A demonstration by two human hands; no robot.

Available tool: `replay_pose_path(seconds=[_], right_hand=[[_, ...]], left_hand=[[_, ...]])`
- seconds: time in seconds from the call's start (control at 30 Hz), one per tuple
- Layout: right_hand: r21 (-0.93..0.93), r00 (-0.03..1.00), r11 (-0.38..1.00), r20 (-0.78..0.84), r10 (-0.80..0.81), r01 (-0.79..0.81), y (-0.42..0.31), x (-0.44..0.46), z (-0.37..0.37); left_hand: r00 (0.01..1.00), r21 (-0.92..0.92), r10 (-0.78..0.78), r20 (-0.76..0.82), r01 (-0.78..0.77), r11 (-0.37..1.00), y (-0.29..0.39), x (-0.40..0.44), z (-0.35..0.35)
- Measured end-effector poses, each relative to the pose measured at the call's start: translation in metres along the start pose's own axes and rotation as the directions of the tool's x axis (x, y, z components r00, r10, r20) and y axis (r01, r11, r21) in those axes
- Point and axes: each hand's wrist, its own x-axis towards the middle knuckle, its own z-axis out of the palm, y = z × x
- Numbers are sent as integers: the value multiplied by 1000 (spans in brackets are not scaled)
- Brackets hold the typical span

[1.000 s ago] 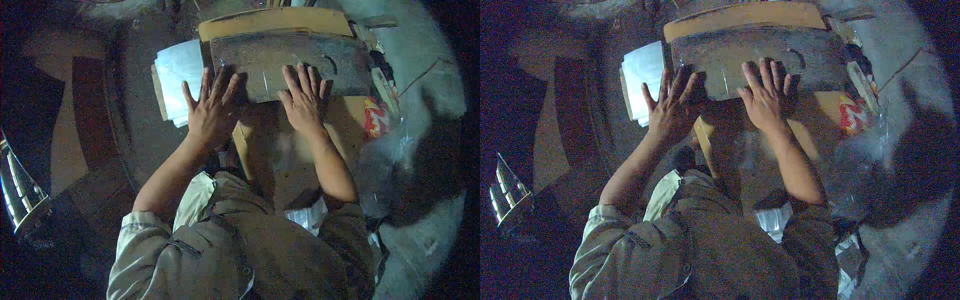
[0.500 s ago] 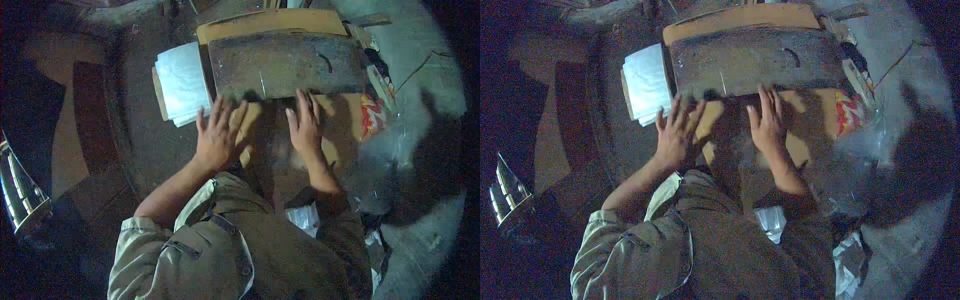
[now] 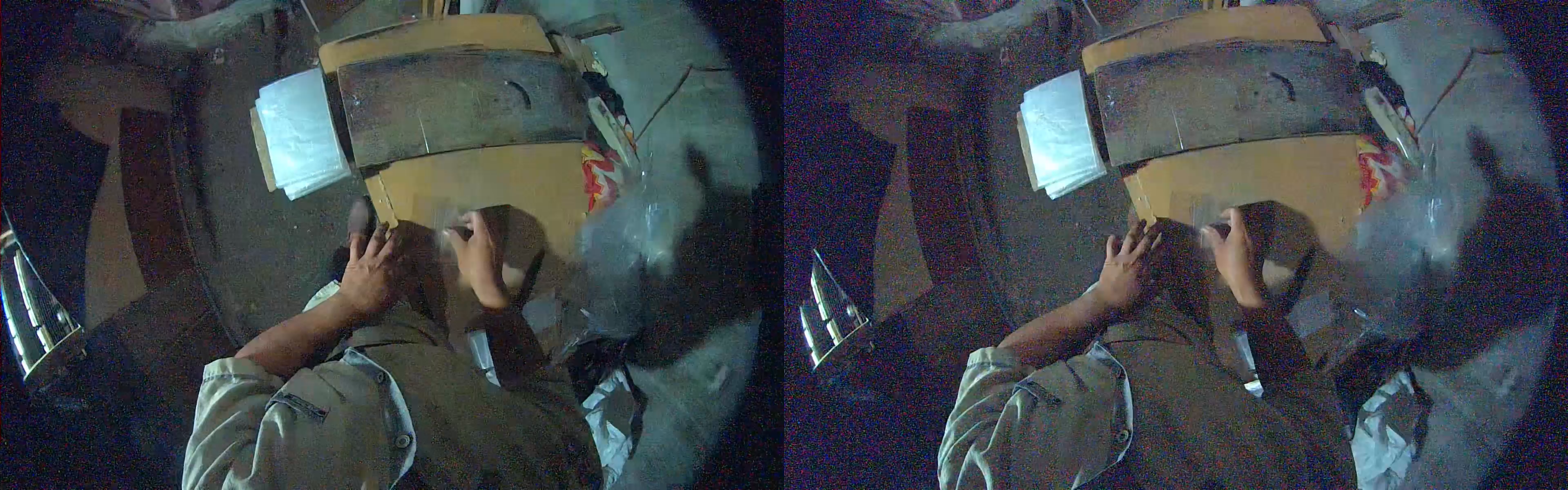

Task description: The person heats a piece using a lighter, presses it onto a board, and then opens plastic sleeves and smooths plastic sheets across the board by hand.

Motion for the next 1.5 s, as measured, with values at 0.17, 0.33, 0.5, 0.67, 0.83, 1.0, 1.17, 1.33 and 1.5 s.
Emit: replay_pose_path(seconds=[0.17, 0.33, 0.5, 0.67, 0.83, 1.0, 1.17, 1.33, 1.5], right_hand=[[-40, 991, 993, -72, -110, 107, 18, 3, 9], [-81, 989, 992, -107, -103, 94, 6, 0, 6], [-155, 999, 988, -24, 24, -28, 2, 3, -4], [-25, 973, 990, -182, -140, 138, -6, -5, -26], [94, 976, 980, -151, -160, 175, -43, -26, -59], [297, 980, 939, 48, -194, 172, -70, -52, -54], [90, 936, 935, -117, -331, 342, -79, -63, -36], [-9, 905, 911, -105, -411, 413, -78, -61, -42], [520, 994, 847, -72, -84, 109, -80, -52, -48]], left_hand=[[999, 2, -29, -18, 29, 1000, 2, 0, 7], [997, 47, 1, -72, 2, 999, 1, 0, 14], [999, 69, 16, -45, -13, 998, 1, 1, 16], [1000, 69, -30, 0, 30, 997, 8, 2, -2], [979, -225, 17, -201, -63, 972, 26, 7, -30], [970, -873, 65, -235, -240, 424, 44, 22, -41], [999, -994, -32, 11, 8, -108, 47, 28, -39], [993, -991, -109, -40, -53, -123, 37, 29, -34], [993, -998, -120, -3, -10, -58, 31, 25, -44]])
